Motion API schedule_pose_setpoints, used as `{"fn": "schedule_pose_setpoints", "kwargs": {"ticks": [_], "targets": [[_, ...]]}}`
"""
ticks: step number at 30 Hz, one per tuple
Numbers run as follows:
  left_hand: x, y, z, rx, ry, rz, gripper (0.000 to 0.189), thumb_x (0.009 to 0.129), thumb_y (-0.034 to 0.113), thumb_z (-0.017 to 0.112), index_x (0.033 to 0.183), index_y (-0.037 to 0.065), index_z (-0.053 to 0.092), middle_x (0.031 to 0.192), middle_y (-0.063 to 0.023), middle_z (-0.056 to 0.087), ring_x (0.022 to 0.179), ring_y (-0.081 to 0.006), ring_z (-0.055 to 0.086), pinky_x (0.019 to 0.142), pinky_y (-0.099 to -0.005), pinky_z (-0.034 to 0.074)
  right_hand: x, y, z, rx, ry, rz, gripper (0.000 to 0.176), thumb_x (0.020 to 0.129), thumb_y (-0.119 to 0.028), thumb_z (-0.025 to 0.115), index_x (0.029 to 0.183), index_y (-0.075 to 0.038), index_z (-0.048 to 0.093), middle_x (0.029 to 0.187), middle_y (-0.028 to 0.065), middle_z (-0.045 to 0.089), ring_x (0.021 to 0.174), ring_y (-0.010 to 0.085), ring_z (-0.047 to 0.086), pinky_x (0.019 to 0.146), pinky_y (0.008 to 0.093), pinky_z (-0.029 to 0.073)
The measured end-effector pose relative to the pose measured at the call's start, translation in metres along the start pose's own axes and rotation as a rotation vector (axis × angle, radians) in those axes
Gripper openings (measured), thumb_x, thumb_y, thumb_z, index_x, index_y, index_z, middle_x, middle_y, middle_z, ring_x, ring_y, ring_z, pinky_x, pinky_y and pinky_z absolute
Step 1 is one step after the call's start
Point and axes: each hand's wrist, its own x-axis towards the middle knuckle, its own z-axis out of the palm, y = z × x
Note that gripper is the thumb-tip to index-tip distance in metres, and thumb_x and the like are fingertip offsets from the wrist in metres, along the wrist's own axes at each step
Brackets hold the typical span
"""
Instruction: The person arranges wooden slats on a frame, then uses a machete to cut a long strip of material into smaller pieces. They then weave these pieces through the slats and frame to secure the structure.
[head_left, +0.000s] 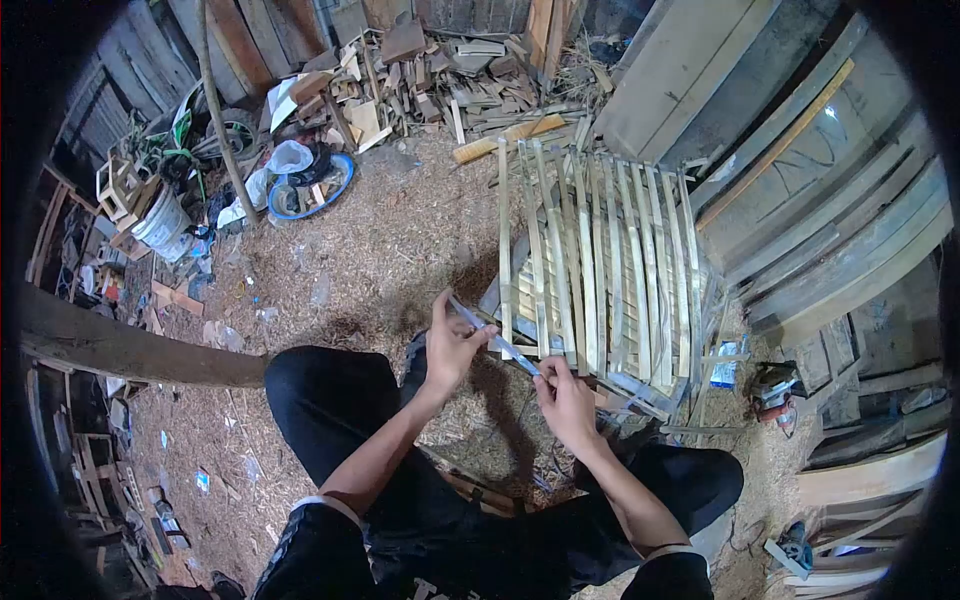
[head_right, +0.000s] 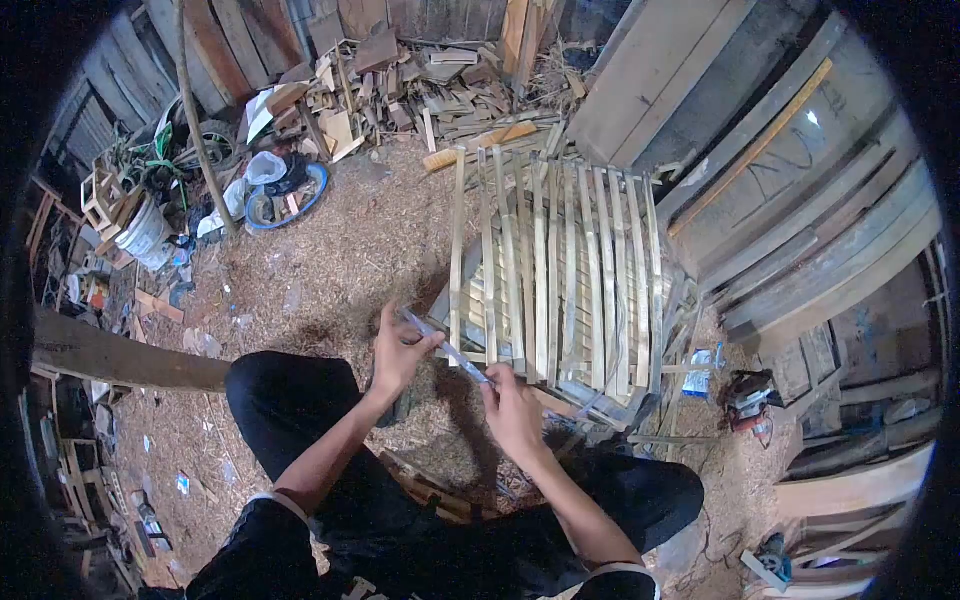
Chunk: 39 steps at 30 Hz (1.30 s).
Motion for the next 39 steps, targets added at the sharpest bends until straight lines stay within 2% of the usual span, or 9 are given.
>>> {"fn": "schedule_pose_setpoints", "kwargs": {"ticks": [5,7,11,13,21,23,27,35,39], "targets": [[-0.011,0.003,0.007,0.312,0.23,0.335,0.098,0.071,0.022,0.09,0.146,0.002,0.031,0.11,-0.02,0.06,0.115,-0.0348,0.056,0.099,-0.0476,0.044,-0.001,-0.003,-0.003,-0.039,0.035,-0.127,0.015,0.097,-0.012,0.062,0.111,-0.01,0.056,0.069,0.014,0.065,0.055,0.033,0.064,0.049,0.044,0.046],[-0.014,0.005,0.006,0.369,0.324,0.567,0.074,0.075,0.021,0.087,0.137,0.005,0.048,0.124,-0.0174,0.055,0.127,-0.0355,0.046,0.106,-0.0463,0.036,-0.001,-0.003,-0.002,-0.021,0.043,-0.162,0.013,0.097,-0.013,0.061,0.11,-0.011,0.056,0.067,0.0141,0.064,0.054,0.0326,0.064,0.049,0.0442,0.046],[-0.013,0.006,-0.007,0.63,0.127,0.707,0.038,0.082,0.018,0.08,0.115,0.007,0.064,0.117,-0.0116,0.062,0.12,-0.0309,0.054,0.103,-0.0424,0.036,-0.002,0.002,0.001,-0.045,-0.008,-0.126,0.016,0.096,-0.013,0.062,0.111,-0.013,0.058,0.061,0.0132,0.059,0.053,0.0341,0.061,0.049,0.0446,0.042],[-0.008,-0.001,-0.006,0.398,-0.081,0.625,0.015,0.086,0.013,0.075,0.098,0.007,0.07,0.108,-0.0073,0.068,0.11,-0.0251,0.061,0.1,-0.039,0.036,-0.002,0.002,0.001,-0.05,-0.013,-0.121,0.015,0.096,-0.013,0.062,0.111,-0.013,0.059,0.06,0.0129,0.059,0.051,0.0331,0.06,0.048,0.0441,0.042],[-0.023,-0.032,0.006,0.331,0.01,0.593,0.024,0.089,0.003,0.064,0.113,0.005,0.068,0.11,-0.0075,0.073,0.108,-0.0262,0.066,0.108,-0.0442,0.037,-0.001,0.005,0.008,-0.049,0.07,-0.169,0.019,0.096,-0.014,0.061,0.115,-0.014,0.064,0.061,0.0133,0.061,0.052,0.033,0.062,0.049,0.0439,0.045],[-0.033,-0.038,0.015,-0.052,0.047,0.376,0.029,0.089,0.002,0.064,0.118,0.003,0.065,0.109,-0.0109,0.074,0.114,-0.0245,0.065,0.11,-0.0415,0.037,-0.002,0.004,0.007,-0.068,0.043,-0.138,0.021,0.096,-0.015,0.061,0.117,-0.015,0.064,0.063,0.0139,0.062,0.054,0.0334,0.062,0.05,0.0442,0.046],[-0.026,-0.066,0.017,-0.026,-0.001,0.293,0.027,0.09,0.001,0.065,0.117,0.0,0.066,0.106,-0.0133,0.074,0.113,-0.0258,0.068,0.113,-0.0389,0.034,-0.002,0.008,0.013,-0.088,0.016,-0.121,0.026,0.096,-0.016,0.061,0.122,-0.017,0.064,0.066,0.0158,0.064,0.058,0.0351,0.064,0.053,0.0466,0.049],[-0.035,-0.068,0.023,-0.217,-0.11,0.078,0.022,0.093,0.006,0.067,0.112,-0.006,0.067,0.094,-0.0086,0.074,0.085,-0.0105,0.068,0.075,-0.0274,0.055,-0.004,0.011,0.021,-0.155,0.021,-0.22,0.036,0.093,-0.006,0.058,0.128,-0.013,0.063,0.079,0.0178,0.069,0.058,0.0342,0.067,0.053,0.0449,0.054],[-0.038,-0.074,0.028,-0.129,-0.241,0.077,0.022,0.094,0.004,0.065,0.114,-0.007,0.066,0.1,-0.0063,0.073,0.092,-0.0089,0.064,0.081,-0.0255,0.051,0.001,0.02,0.032,-0.146,0.07,-0.298,0.045,0.09,-0.003,0.059,0.134,-0.014,0.061,0.088,0.0213,0.07,0.063,0.0338,0.068,0.053,0.0447,0.055]]}}
